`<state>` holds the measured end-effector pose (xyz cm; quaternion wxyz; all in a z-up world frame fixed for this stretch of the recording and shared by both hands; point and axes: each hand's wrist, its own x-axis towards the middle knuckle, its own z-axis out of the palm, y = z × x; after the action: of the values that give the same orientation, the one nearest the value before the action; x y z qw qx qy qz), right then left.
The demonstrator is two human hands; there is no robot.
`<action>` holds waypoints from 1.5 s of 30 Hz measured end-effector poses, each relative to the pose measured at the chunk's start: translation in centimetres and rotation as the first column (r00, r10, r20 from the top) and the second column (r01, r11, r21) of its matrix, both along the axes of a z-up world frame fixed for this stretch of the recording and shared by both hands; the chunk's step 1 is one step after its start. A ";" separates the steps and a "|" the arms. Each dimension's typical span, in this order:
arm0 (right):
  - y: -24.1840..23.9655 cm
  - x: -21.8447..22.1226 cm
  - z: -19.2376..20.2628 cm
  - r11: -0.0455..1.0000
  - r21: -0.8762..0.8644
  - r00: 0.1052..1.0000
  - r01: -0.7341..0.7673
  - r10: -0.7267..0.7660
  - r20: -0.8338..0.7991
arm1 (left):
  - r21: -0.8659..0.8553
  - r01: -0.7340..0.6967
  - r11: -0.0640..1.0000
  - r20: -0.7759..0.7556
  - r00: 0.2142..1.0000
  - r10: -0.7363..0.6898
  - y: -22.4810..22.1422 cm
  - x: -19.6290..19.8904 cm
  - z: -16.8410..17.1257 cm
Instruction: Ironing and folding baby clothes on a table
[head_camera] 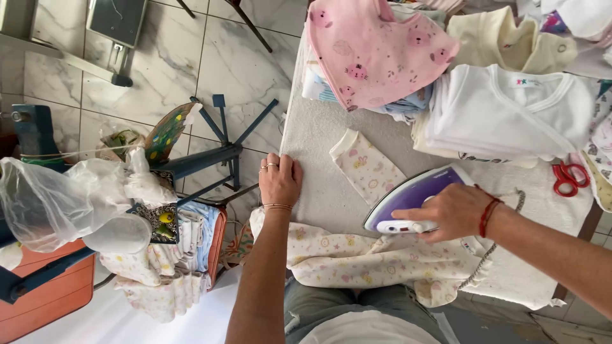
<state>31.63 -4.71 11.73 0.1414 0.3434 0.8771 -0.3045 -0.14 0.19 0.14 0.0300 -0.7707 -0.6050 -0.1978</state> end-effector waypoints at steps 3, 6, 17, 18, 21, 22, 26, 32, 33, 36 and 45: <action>-0.6 -1.9 -0.2 0.998 0.035 0.994 -0.048 0.051 -0.095 | -0.008 0.023 1.000 0.028 0.999 -0.022 -0.4 0.1 0.0; -0.3 -2.9 0.2 0.994 0.107 0.991 -0.006 0.021 -0.135 | 0.022 0.014 1.000 0.007 1.000 -0.014 -0.2 0.0 0.0; 0.0 1.8 -1.8 0.969 0.176 0.968 -0.173 0.200 -0.150 | -0.079 0.032 0.996 0.098 0.995 -0.025 -0.2 0.4 1.5; -0.1 1.9 -1.9 0.969 0.178 0.969 -0.170 0.197 -0.149 | -0.077 0.036 0.996 0.098 0.995 -0.028 -0.3 0.4 1.6; 0.5 2.7 -2.0 0.960 0.228 0.965 -0.165 0.205 -0.165 | -0.089 0.057 0.994 0.131 0.990 -0.045 0.2 0.4 1.4; 0.8 3.1 -1.5 0.955 0.279 0.974 -0.105 0.155 -0.166 | -0.084 0.052 0.995 0.122 0.992 -0.042 0.0 0.3 1.4; -0.3 3.9 -1.1 0.794 0.570 0.966 0.211 -0.259 0.003 | -0.094 0.045 0.994 0.125 0.992 -0.033 -0.1 0.2 1.5; 0.4 4.4 -2.1 0.957 0.231 0.974 -0.176 0.204 -0.102 | -0.072 0.049 0.996 0.117 0.992 -0.041 -0.1 0.3 1.6; 0.3 4.3 -1.9 0.959 0.226 0.975 -0.172 0.198 -0.100 | -0.077 0.055 0.996 0.120 0.992 -0.045 -0.2 0.6 1.6; 0.3 3.5 -1.7 0.939 0.310 0.977 -0.147 0.187 -0.102 | -0.074 0.060 0.995 0.121 0.991 -0.050 -0.1 0.5 1.7; -0.1 3.1 -2.1 0.967 0.095 0.966 -0.235 0.243 -0.088 | -0.094 0.061 0.994 0.141 0.989 -0.047 -0.2 0.4 1.3</action>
<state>34.78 -4.77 9.67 0.1191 0.2252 0.9301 -0.2644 0.28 0.01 1.46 -0.0552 -0.7717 -0.5935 -0.2217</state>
